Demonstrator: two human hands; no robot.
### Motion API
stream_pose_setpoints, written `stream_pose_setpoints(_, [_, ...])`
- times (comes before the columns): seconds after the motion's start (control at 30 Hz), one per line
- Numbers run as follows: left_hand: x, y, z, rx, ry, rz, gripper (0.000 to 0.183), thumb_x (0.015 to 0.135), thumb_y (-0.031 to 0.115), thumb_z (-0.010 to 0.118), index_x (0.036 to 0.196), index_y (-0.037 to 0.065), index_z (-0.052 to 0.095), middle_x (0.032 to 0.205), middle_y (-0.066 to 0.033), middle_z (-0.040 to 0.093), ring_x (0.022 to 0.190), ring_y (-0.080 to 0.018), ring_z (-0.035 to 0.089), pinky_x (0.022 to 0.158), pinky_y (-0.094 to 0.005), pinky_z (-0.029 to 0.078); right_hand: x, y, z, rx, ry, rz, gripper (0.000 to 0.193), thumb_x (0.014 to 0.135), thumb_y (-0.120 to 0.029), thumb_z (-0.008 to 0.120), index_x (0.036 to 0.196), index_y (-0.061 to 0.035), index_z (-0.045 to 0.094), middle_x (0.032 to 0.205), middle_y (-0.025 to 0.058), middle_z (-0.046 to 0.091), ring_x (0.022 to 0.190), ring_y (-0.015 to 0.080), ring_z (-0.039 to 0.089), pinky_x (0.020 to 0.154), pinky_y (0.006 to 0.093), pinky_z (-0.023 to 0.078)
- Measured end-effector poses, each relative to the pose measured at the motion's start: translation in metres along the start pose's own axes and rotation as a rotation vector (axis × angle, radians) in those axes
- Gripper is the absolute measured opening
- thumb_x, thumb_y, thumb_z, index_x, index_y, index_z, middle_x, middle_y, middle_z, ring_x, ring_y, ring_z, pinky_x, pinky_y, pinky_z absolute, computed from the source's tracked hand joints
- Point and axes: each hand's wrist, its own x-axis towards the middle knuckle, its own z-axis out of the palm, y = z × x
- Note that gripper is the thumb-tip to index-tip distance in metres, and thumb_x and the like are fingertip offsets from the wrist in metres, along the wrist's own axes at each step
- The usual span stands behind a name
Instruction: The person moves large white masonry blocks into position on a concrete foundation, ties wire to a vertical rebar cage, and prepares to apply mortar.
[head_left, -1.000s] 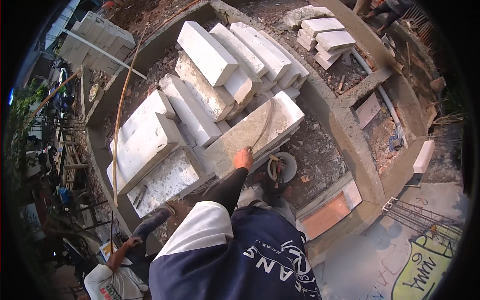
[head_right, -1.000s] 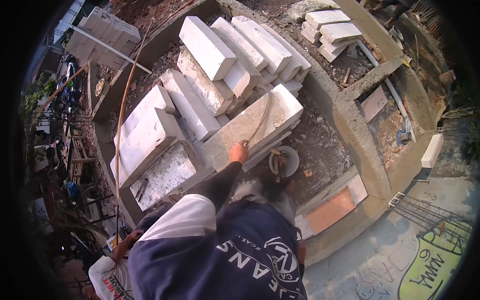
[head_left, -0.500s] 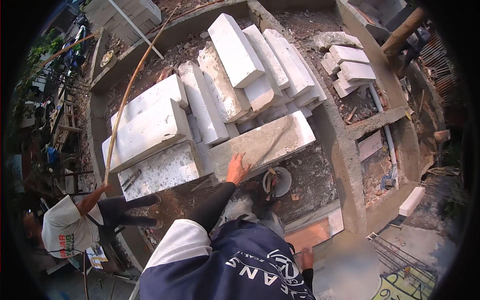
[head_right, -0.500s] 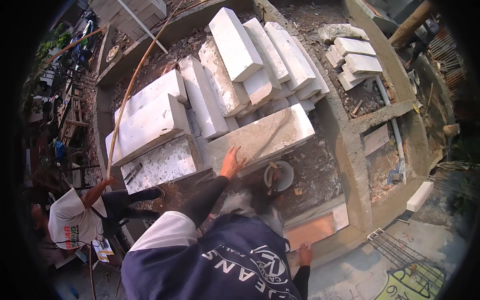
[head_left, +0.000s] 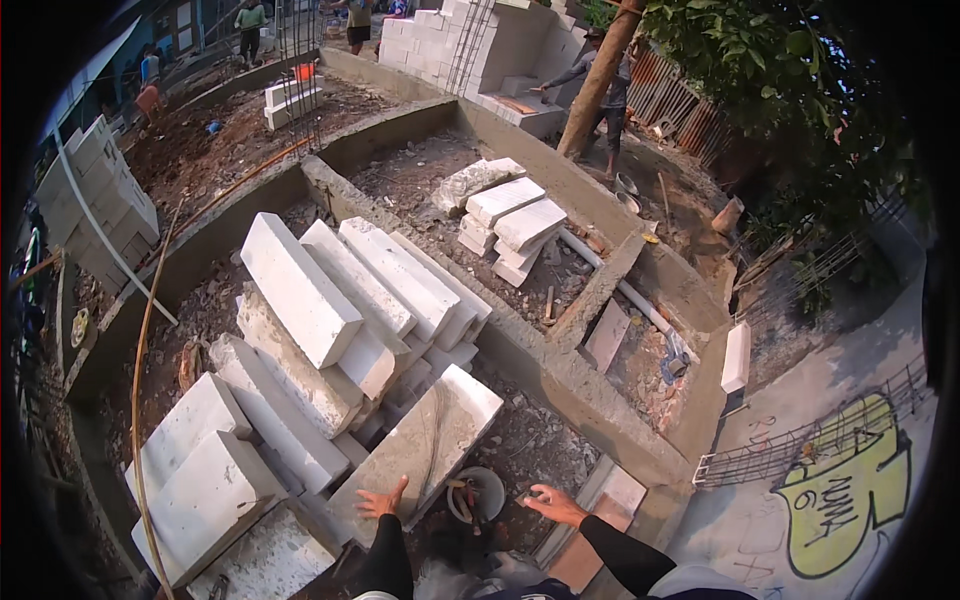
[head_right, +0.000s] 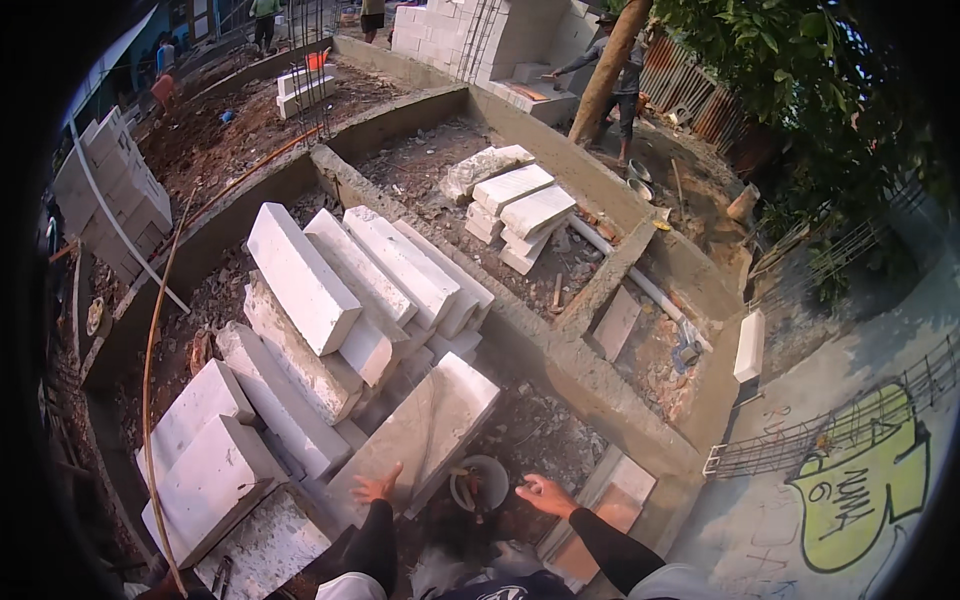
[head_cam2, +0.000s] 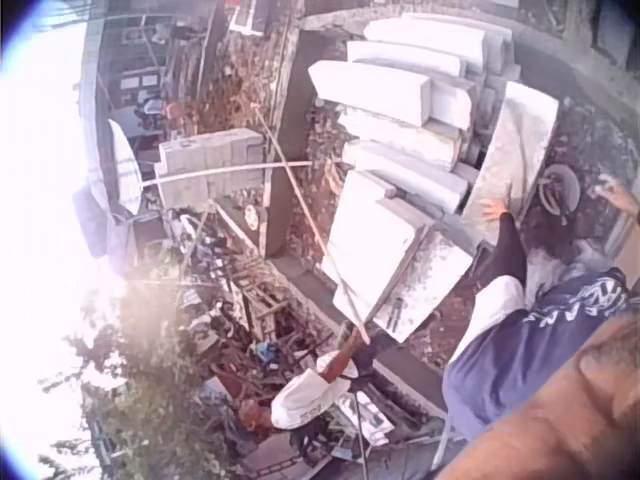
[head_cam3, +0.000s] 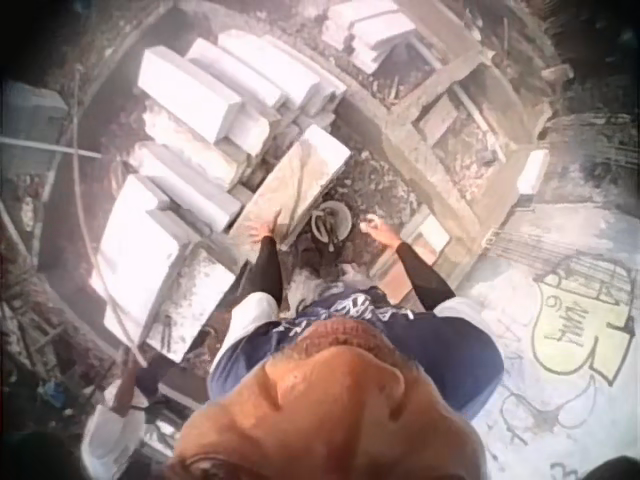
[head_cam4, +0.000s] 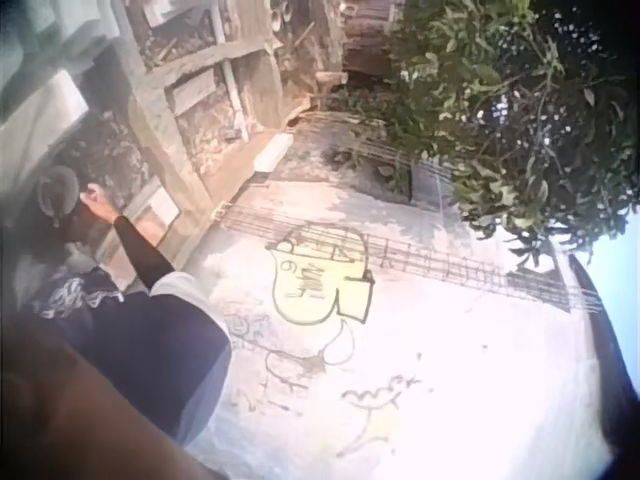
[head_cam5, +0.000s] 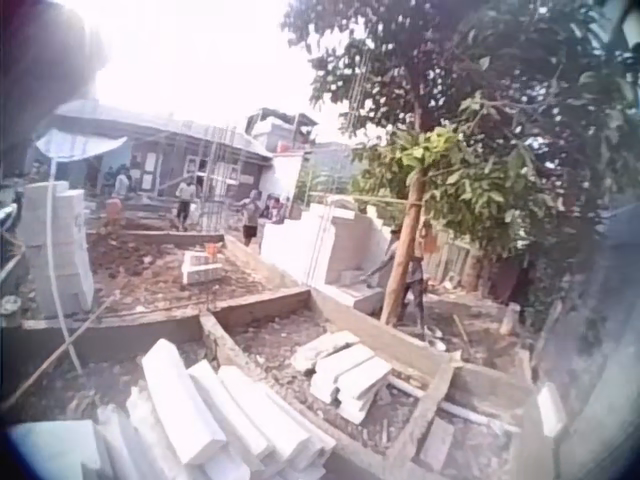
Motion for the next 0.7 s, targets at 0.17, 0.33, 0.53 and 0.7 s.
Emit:
stream_pose_setpoints(0.17, [-0.034,0.025,0.011,0.039,-0.009,-0.102,0.173,0.040,0.069,0.097,0.167,0.017,-0.008,0.169,-0.0282,-0.022,0.156,-0.0499,-0.018,0.116,-0.0797,0.006,0.103,-0.152,-0.028,-0.043,-0.004,-0.309,0.077,0.096,-0.057,0.068,0.148,-0.0040,0.052,0.129,0.0213,0.067,0.110,0.0306,0.069,0.094,0.0423,0.055])
stream_pose_setpoints(0.33, [-0.034,0.030,0.015,0.039,0.057,-0.126,0.181,0.032,0.061,0.102,0.166,0.016,-0.012,0.167,-0.0309,-0.023,0.155,-0.0521,-0.019,0.116,-0.0802,0.001,0.242,-0.280,-0.013,-0.121,-0.021,-0.545,0.075,0.096,-0.057,0.069,0.147,-0.0039,0.054,0.130,0.0240,0.067,0.110,0.0324,0.071,0.092,0.0411,0.056])
stream_pose_setpoints(0.53, [-0.037,0.036,0.013,0.084,0.030,-0.139,0.185,0.029,0.070,0.098,0.166,0.011,-0.011,0.166,-0.0352,-0.023,0.153,-0.0558,-0.020,0.115,-0.0811,0.001,0.371,-0.427,0.020,-0.094,0.124,-0.683,0.097,0.087,-0.066,0.072,0.145,0.0086,0.051,0.140,0.0347,0.056,0.130,0.0412,0.058,0.107,0.0465,0.048])
stream_pose_setpoints(0.7, [-0.037,0.029,0.014,0.046,0.020,-0.154,0.181,0.032,0.071,0.097,0.167,0.012,-0.009,0.166,-0.0343,-0.023,0.153,-0.0550,-0.021,0.115,-0.0797,-0.001,0.442,-0.484,0.068,-0.212,0.250,-0.619,0.121,0.079,-0.074,0.074,0.153,0.0129,0.034,0.149,0.0378,0.045,0.141,0.0465,0.046,0.119,0.0473,0.037])
